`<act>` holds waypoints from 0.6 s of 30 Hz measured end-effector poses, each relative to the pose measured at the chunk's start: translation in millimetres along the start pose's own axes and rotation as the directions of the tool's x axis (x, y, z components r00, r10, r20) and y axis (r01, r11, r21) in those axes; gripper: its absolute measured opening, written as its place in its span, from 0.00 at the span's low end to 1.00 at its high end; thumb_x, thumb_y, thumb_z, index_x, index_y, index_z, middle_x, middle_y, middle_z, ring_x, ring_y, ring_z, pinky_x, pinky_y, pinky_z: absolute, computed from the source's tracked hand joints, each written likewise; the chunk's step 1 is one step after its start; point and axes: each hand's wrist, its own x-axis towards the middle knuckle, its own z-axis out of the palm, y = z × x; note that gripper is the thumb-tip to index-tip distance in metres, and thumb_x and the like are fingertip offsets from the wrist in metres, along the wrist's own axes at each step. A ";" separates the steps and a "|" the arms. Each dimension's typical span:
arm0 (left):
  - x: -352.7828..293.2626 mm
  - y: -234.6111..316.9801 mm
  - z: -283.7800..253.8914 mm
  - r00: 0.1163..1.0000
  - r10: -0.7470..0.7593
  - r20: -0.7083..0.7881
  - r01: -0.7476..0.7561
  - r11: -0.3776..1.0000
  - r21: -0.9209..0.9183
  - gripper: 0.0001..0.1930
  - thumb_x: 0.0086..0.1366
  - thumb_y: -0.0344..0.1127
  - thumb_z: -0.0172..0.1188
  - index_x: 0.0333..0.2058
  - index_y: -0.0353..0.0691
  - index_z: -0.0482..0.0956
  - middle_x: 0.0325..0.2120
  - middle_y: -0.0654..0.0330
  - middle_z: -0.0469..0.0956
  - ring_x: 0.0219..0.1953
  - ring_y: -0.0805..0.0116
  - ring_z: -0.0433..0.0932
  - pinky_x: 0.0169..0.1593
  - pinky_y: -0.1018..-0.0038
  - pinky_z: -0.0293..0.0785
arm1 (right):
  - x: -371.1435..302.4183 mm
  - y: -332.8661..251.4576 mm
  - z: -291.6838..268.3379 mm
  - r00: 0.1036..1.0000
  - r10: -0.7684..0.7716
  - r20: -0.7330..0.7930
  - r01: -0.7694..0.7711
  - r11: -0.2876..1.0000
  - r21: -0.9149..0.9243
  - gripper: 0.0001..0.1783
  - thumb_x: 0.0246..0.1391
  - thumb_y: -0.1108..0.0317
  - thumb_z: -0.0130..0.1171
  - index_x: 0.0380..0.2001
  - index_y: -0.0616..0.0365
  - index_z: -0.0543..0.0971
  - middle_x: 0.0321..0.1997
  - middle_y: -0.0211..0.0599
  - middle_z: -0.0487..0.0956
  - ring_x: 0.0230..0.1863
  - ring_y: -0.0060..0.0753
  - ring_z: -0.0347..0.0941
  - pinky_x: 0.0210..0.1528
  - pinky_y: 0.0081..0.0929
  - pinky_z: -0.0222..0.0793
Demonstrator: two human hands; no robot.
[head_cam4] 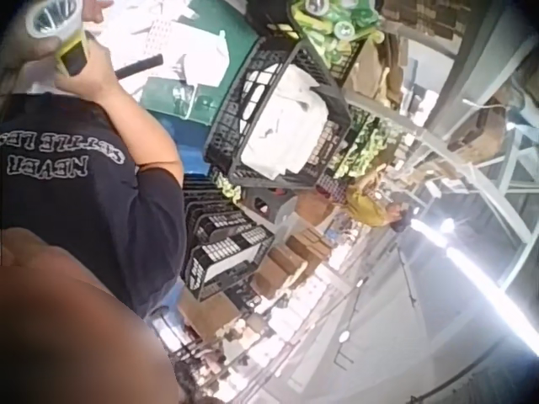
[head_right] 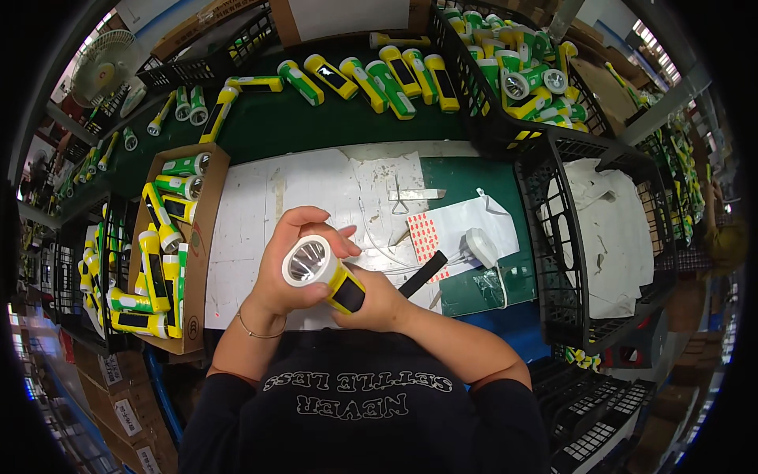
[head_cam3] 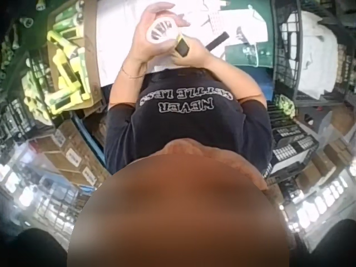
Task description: Assembling, testing, and labeling handheld flashlights on a production line.
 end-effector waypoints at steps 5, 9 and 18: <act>-2.5 2.2 24.8 0.955 0.269 -0.128 -0.157 0.820 0.551 0.31 0.44 0.27 0.68 0.48 0.35 0.65 0.38 0.56 0.74 0.44 0.68 0.74 0.52 0.72 0.68 | 18.2 15.6 -11.4 0.883 -0.251 -0.396 0.125 0.940 -0.318 0.29 0.35 0.61 0.67 0.43 0.57 0.72 0.39 0.47 0.78 0.38 0.44 0.77 0.42 0.31 0.72; 8.3 -4.7 47.2 0.918 0.395 -0.039 -0.305 0.766 0.566 0.37 0.44 0.31 0.70 0.53 0.37 0.60 0.41 0.55 0.73 0.44 0.63 0.75 0.62 0.56 0.52 | 24.6 11.7 -15.2 0.825 -0.358 -0.438 0.304 0.934 -0.190 0.21 0.46 0.63 0.62 0.44 0.59 0.74 0.40 0.35 0.78 0.42 0.28 0.75 0.42 0.25 0.71; 3.0 -0.5 49.9 0.960 0.252 0.124 -0.281 0.873 0.398 0.27 0.58 0.27 0.48 0.57 0.34 0.53 0.43 0.53 0.71 0.47 0.61 0.69 0.60 0.59 0.46 | 34.3 62.4 -12.0 0.992 0.008 -0.128 0.129 -0.054 0.990 0.12 0.60 0.66 0.36 0.37 0.57 0.70 0.36 0.35 0.73 0.38 0.28 0.71 0.43 0.27 0.71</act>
